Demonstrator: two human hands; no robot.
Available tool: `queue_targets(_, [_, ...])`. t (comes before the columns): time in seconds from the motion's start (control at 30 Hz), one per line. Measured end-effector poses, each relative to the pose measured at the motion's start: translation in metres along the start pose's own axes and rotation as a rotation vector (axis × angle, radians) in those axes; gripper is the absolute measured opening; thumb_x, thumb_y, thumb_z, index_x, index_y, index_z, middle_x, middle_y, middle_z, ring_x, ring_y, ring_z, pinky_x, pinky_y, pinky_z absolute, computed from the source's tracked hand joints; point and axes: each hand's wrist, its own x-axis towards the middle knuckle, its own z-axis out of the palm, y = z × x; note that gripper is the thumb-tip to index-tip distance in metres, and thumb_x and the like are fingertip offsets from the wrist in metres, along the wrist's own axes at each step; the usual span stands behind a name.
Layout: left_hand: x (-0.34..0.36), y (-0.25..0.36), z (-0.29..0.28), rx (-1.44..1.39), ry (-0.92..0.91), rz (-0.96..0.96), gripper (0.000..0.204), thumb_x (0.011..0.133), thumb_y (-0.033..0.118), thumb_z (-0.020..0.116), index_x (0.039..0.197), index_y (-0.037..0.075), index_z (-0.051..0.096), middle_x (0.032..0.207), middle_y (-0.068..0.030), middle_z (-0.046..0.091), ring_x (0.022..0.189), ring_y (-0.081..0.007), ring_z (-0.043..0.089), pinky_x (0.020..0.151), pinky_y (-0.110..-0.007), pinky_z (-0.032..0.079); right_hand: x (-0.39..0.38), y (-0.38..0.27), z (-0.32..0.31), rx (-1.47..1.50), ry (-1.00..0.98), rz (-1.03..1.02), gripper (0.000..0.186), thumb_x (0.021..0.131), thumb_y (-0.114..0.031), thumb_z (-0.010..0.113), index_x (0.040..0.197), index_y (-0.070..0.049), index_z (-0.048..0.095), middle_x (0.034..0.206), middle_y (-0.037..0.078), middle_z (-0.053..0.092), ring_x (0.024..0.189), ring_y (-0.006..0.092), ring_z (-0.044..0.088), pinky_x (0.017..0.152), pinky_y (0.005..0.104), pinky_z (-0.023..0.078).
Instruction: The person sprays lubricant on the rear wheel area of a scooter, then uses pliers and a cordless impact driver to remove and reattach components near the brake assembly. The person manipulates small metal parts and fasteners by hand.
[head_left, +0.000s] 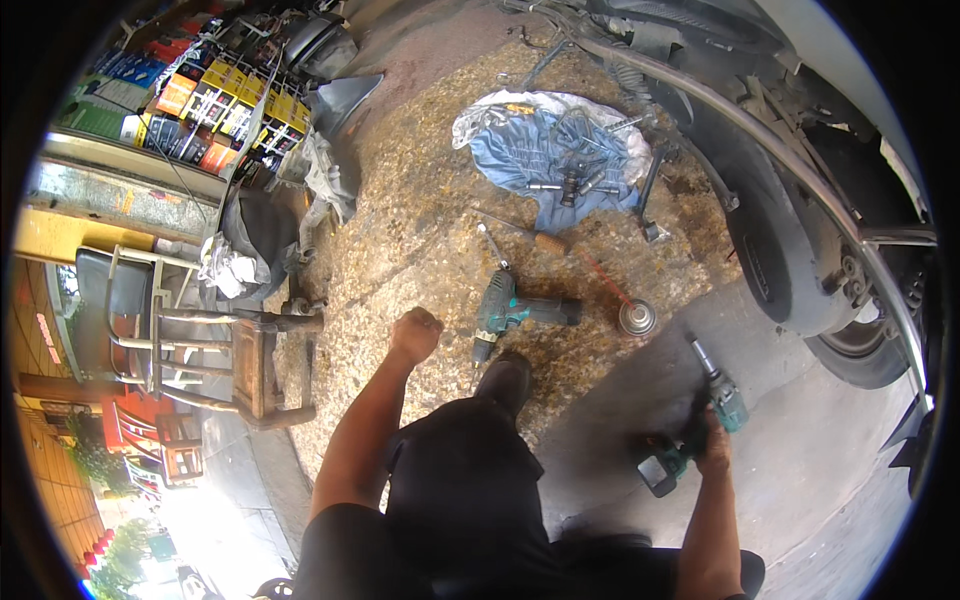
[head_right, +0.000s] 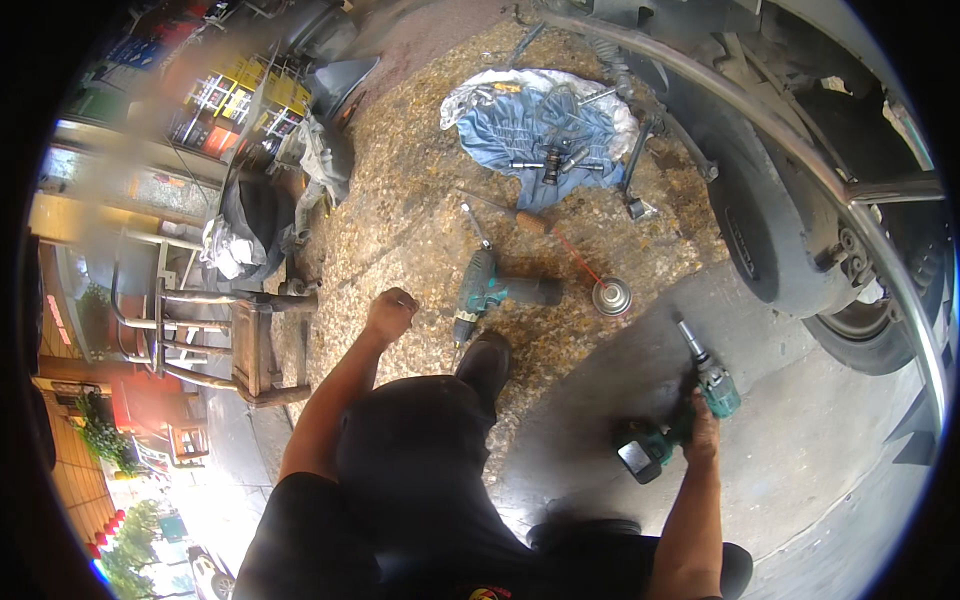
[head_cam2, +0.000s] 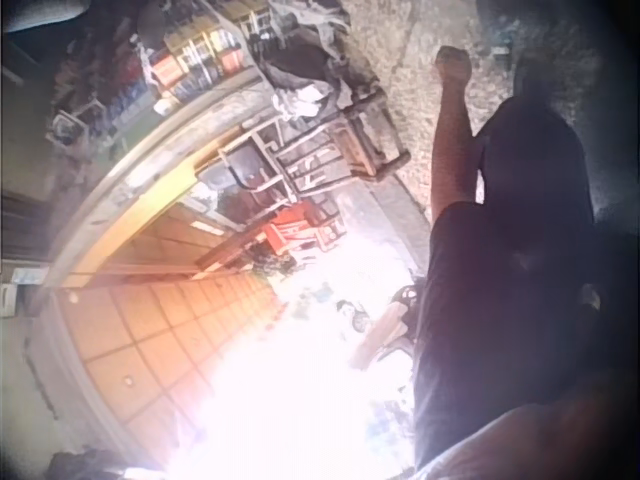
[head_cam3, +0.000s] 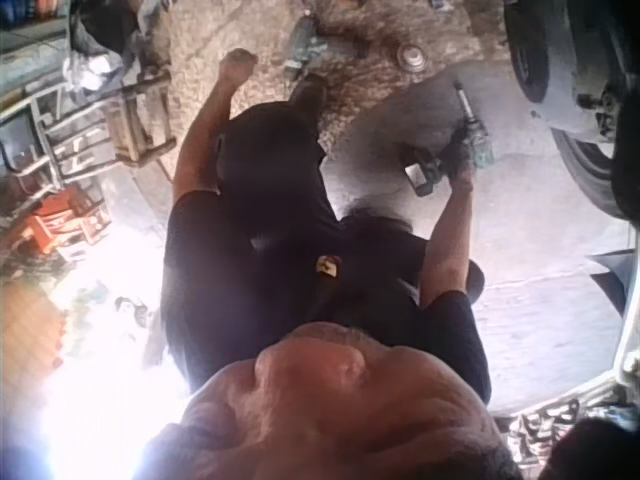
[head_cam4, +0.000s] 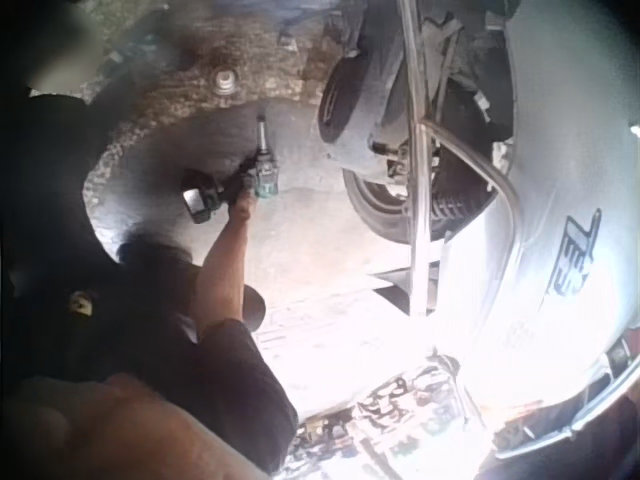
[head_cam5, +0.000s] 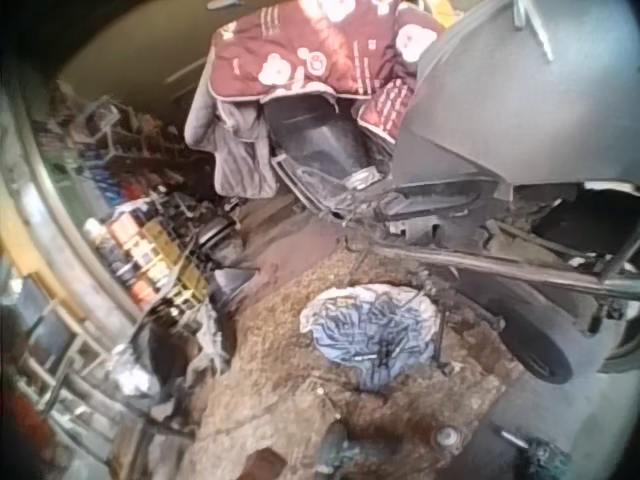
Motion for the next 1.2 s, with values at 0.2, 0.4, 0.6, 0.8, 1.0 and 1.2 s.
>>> queue_targets(0.2, [0.088,-0.078,-0.015,0.388,-0.054,0.158,0.04,0.09,0.039,0.058,0.097,0.003,0.073,0.111,-0.0226,0.07,0.106,-0.041,0.066,0.095,-0.047,0.052,-0.027,-0.007,-0.005,-0.406,0.177,-0.018,0.064,0.079,-0.052,0.08,0.128,-0.016,0.058,0.113,0.004,0.06,0.097,0.0223,0.059,0.072,0.0418,0.052])
queue_targets(0.4, [0.225,-0.152,-0.048,0.614,0.149,0.17,0.043,0.097,0.035,0.046,0.087,0.004,0.074,0.097,-0.0213,0.071,0.096,-0.0408,0.069,0.085,-0.05,0.055,-0.037,-0.052,0.004,-0.812,0.633,0.137,0.051,0.083,-0.048,0.074,0.107,-0.005,0.063,0.079,0.004,0.053,0.058,0.0173,0.052,0.047,0.035,0.042])
queue_targets(0.6, [0.312,-0.206,-0.082,0.385,0.296,-0.029,0.039,0.095,0.033,0.047,0.096,0.002,0.07,0.101,-0.0268,0.071,0.097,-0.0464,0.068,0.086,-0.052,0.055,-0.054,-0.146,0.03,-1.018,0.673,0.176,0.034,0.093,-0.035,0.065,0.094,-0.001,0.059,0.073,0.006,0.056,0.048,0.017,0.056,0.036,0.0315,0.043])
queue_targets(0.8, [0.369,-0.218,-0.118,0.079,0.407,-0.181,0.044,0.092,0.031,0.049,0.128,0.01,0.063,0.118,-0.0241,0.068,0.11,-0.0453,0.064,0.097,-0.05,0.049,-0.073,-0.183,0.058,-1.288,0.661,0.325,0.031,0.091,-0.032,0.067,0.097,-0.003,0.058,0.072,0.006,0.058,0.047,0.0189,0.059,0.037,0.0345,0.049])
queue_targets(1.0, [0.4,-0.217,-0.124,0.125,0.305,-0.168,0.049,0.091,0.027,0.049,0.137,0.011,0.056,0.125,-0.0247,0.065,0.118,-0.0453,0.06,0.102,-0.05,0.047,-0.092,-0.205,0.06,-1.358,0.665,0.331,0.023,0.091,-0.026,0.063,0.097,-0.004,0.059,0.071,0.007,0.059,0.048,0.02,0.063,0.035,0.0354,0.05])
queue_targets(1.2, [0.412,-0.225,-0.128,0.214,0.125,-0.129,0.052,0.086,0.029,0.057,0.136,0.017,0.059,0.125,-0.0237,0.065,0.119,-0.0432,0.06,0.103,-0.049,0.046,-0.104,-0.216,0.054,-1.345,0.66,0.297,0.021,0.089,-0.025,0.063,0.097,-0.006,0.059,0.071,0.007,0.059,0.048,0.0211,0.063,0.035,0.0362,0.05])
